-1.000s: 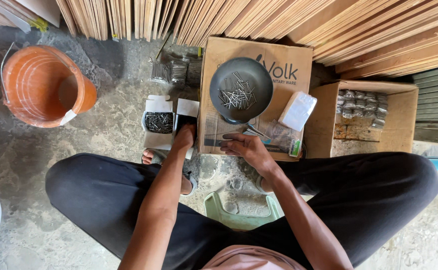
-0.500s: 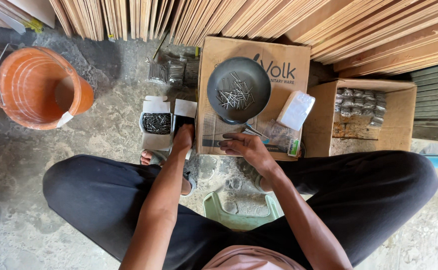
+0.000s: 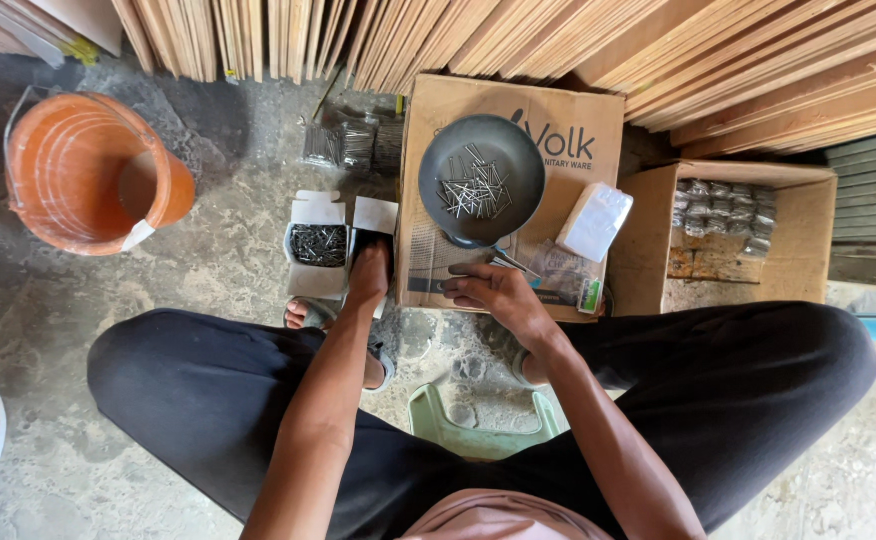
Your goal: The person sits on a small stool and repeatedly picks up nails from a white box with their left hand, then transfers them to a black frying pan with their right hand. The person continues this repetitive sorting action throughout the clip.
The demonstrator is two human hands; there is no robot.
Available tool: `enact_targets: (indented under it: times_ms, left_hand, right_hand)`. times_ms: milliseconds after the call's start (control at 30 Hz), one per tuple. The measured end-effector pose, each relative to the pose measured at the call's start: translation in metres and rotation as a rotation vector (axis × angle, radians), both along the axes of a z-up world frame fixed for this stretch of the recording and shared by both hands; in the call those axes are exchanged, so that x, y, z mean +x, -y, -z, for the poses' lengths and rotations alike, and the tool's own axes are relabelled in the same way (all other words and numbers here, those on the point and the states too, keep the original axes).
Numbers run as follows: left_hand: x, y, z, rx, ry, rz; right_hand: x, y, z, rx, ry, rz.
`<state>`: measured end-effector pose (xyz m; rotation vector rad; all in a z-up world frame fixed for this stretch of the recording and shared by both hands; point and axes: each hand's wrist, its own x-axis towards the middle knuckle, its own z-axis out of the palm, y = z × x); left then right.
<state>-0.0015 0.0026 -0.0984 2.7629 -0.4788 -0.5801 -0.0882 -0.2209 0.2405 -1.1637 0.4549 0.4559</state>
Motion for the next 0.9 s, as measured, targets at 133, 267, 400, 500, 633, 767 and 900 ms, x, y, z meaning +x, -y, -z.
enact_targets:
  times_ms: [133, 267, 400, 500, 633, 767, 900]
  left_hand:
    - [0.000, 0.006, -0.044, 0.002, 0.037, -0.062]
    - [-0.004, 0.015, -0.111, -0.103, 0.238, -0.029]
    - [-0.010, 0.024, -0.152, -0.186, 0.579, -0.066]
    - [-0.011, 0.049, -0.190, -0.286, 0.676, 0.048]
    - [-0.036, 0.093, -0.238, -0.437, 0.803, 0.223]
    - [-0.047, 0.109, -0.258, -0.598, 0.955, 0.428]
    - [-0.047, 0.113, -0.252, -0.676, 0.983, 0.508]
  right_hand:
    - [0.000, -0.002, -0.001, 0.001, -0.002, 0.026]
    - [-0.004, 0.001, 0.005, 0.009, 0.009, 0.053]
    - [-0.008, 0.003, 0.011, -0.007, 0.046, 0.035]
    - [-0.008, 0.000, 0.009, -0.006, 0.063, 0.019]
    - [-0.006, -0.004, -0.002, 0.139, -0.102, 0.195]
    - [-0.005, 0.014, 0.030, 0.279, -0.053, 0.362]
    - [0.001, 0.022, 0.056, 0.296, -0.005, 0.451]
